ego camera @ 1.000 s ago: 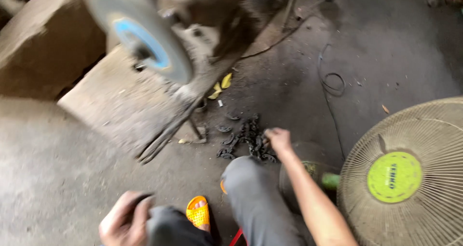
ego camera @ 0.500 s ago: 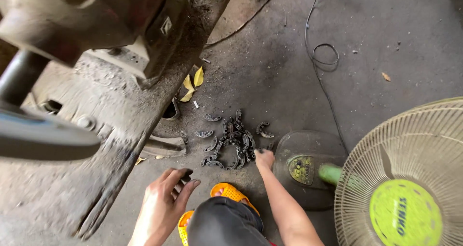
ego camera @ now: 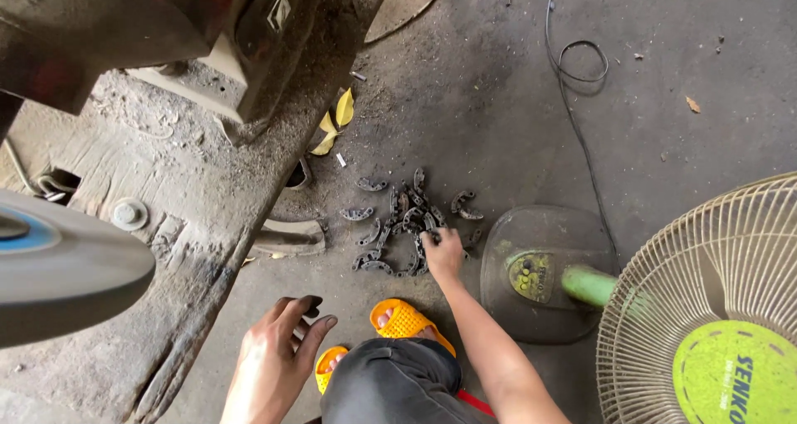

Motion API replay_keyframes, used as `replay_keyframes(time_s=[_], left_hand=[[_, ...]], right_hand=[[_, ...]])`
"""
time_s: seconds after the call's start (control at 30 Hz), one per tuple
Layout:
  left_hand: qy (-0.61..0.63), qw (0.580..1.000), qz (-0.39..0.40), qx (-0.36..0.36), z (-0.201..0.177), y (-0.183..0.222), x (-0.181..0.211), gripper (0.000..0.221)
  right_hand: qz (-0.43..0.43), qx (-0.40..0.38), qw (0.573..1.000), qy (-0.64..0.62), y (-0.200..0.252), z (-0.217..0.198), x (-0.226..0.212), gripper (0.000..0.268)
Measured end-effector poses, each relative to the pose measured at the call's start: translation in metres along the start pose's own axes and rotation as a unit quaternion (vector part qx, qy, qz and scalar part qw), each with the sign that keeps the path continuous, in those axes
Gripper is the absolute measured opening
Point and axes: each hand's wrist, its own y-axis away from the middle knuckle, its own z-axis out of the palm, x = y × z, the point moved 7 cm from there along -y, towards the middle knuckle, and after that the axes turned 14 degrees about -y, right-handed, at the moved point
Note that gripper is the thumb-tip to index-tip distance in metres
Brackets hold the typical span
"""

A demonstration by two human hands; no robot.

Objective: Grinding metal brake shoe components using a bench grinder to smooth the edges

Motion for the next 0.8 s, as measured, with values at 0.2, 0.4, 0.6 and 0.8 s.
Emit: replay_keyframes(time_s=[0.2,0.4,0.6,0.8], left_hand=[[-0.024,1.0,0.003,-0.007,0.002,0.004,0.0,0.038],[-0.026,1.0,0.001,-0.01,-0.007,0.014,0.002,0.042],[-0.032,0.999,0.004,-0.019,-0.006,0.017,-0.001,0.042],[-0.044,0.999,0.002,-0.02,-0.001,0.012,-0.008,0.042]], right_hand=[[-0.073,-0.134,0.964,0.217,0.007,0.019,-0.028,0.036],[0.036,-0.235,0.964,0.121,-0.017,0.014,-0.024,0.016],[-0.036,-0.261,0.965,-0.002,0.007,-0.01,-0.057,0.027],[-0.289,-0.356,0.839,0.294,0.073,0.049,-0.029,0.021]])
